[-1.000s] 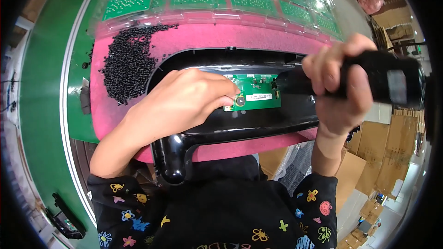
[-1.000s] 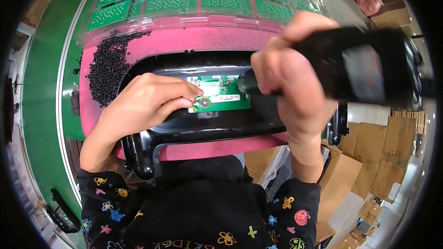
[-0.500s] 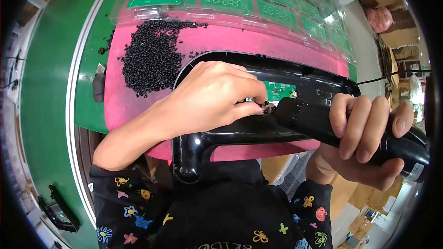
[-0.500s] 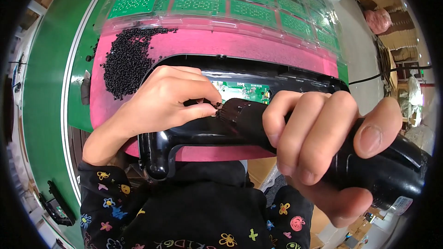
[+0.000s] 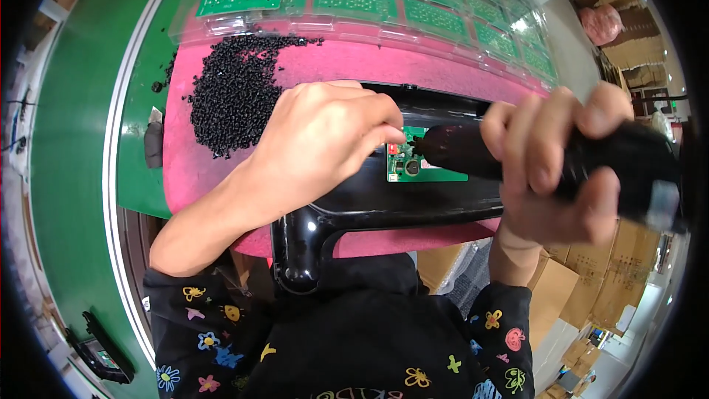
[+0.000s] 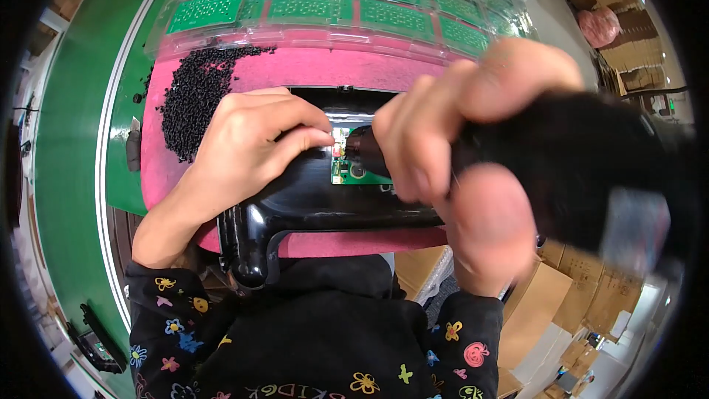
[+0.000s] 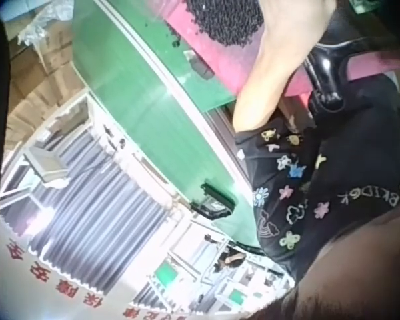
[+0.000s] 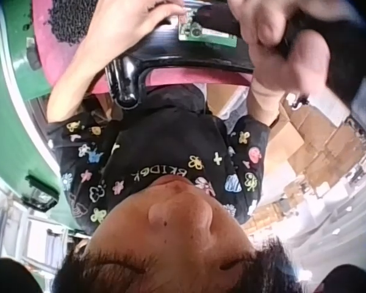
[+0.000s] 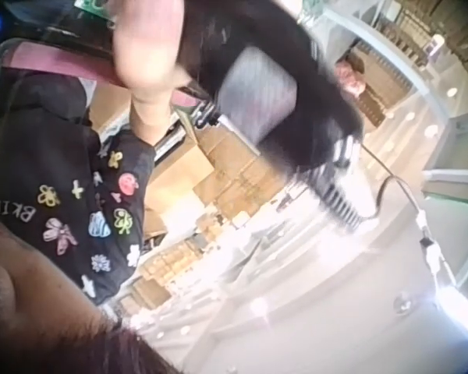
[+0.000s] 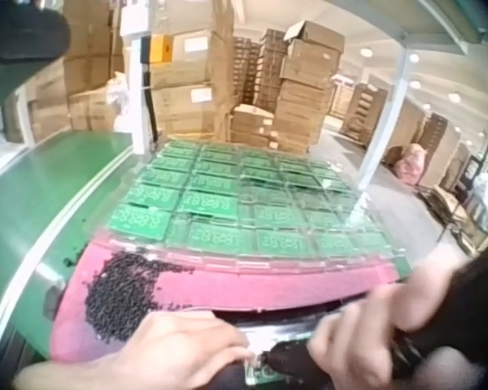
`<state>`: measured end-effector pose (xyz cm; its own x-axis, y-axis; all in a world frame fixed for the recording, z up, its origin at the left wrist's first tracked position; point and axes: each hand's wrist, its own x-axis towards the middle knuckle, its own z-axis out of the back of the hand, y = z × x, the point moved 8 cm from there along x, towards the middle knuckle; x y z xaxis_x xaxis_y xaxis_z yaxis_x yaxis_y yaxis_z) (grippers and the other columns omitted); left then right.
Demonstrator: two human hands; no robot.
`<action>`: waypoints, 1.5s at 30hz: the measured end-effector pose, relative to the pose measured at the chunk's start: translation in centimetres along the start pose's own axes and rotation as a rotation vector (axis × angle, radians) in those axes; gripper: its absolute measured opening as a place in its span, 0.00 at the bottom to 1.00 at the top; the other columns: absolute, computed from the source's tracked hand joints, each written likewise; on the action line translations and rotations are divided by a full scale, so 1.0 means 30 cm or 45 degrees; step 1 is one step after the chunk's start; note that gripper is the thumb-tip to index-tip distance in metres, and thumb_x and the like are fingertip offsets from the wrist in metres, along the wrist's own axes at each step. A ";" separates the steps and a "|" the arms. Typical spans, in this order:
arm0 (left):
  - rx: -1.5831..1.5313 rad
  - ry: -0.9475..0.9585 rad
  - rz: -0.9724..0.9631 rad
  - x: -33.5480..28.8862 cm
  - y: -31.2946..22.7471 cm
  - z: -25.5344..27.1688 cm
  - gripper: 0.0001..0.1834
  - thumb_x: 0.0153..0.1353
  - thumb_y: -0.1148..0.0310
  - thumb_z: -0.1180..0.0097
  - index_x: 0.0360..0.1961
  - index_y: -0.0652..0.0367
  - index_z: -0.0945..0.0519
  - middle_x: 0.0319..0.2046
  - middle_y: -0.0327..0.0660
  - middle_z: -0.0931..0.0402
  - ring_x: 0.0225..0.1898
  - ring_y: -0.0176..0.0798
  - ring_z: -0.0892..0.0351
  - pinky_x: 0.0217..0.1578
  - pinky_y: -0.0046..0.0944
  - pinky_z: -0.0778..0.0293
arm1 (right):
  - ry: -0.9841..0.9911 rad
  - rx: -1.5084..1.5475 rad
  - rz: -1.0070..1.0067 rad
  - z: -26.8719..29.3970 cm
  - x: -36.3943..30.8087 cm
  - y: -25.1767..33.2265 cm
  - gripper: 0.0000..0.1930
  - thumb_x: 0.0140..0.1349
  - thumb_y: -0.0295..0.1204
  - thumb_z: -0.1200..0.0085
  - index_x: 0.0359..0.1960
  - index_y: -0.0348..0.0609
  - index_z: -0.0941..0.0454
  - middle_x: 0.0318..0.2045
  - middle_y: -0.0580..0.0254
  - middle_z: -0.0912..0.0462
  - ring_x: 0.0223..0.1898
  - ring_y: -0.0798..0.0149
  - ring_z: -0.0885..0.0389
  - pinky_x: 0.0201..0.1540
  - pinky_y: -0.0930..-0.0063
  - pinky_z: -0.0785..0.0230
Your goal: Assemble circuit boards into plastic housings using an electric screwdriver on a factory floor.
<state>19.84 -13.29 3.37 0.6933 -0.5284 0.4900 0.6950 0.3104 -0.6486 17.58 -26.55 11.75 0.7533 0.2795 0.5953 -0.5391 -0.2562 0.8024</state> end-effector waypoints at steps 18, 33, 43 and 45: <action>0.201 0.045 0.121 -0.009 0.022 -0.008 0.05 0.56 0.73 0.40 0.31 0.64 0.20 0.28 0.47 0.21 0.32 0.51 0.20 0.31 0.45 0.24 | -0.138 -0.021 -0.205 0.019 -0.014 -0.120 0.16 0.60 0.41 0.47 0.41 0.47 0.36 0.19 0.70 0.34 0.17 0.73 0.37 0.27 0.74 0.42; 0.119 0.148 0.071 -0.008 0.002 -0.030 0.08 0.57 0.68 0.40 0.30 0.62 0.21 0.27 0.45 0.22 0.33 0.49 0.20 0.33 0.45 0.25 | -0.214 0.209 -0.112 0.045 -0.020 -0.104 0.14 0.61 0.31 0.43 0.43 0.44 0.34 0.19 0.67 0.33 0.16 0.72 0.36 0.21 0.75 0.39; -0.266 0.128 -0.138 0.009 -0.043 -0.028 0.08 0.51 0.73 0.35 0.30 0.65 0.20 0.25 0.45 0.21 0.28 0.47 0.21 0.29 0.42 0.26 | -0.071 0.432 0.040 0.018 -0.029 0.102 0.15 0.64 0.41 0.48 0.44 0.47 0.35 0.24 0.71 0.29 0.22 0.74 0.31 0.34 0.76 0.43; -0.262 0.105 -0.138 0.011 -0.040 -0.026 0.11 0.50 0.72 0.33 0.31 0.65 0.21 0.26 0.45 0.21 0.29 0.47 0.21 0.30 0.41 0.26 | -0.100 0.429 0.064 0.023 -0.037 0.099 0.16 0.63 0.42 0.47 0.44 0.47 0.35 0.24 0.71 0.29 0.22 0.74 0.32 0.34 0.75 0.42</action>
<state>19.10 -14.47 3.84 0.5934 -0.6149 0.5195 0.7049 0.0853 -0.7042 15.39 -28.27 13.44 0.7627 0.1898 0.6183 -0.4315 -0.5628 0.7051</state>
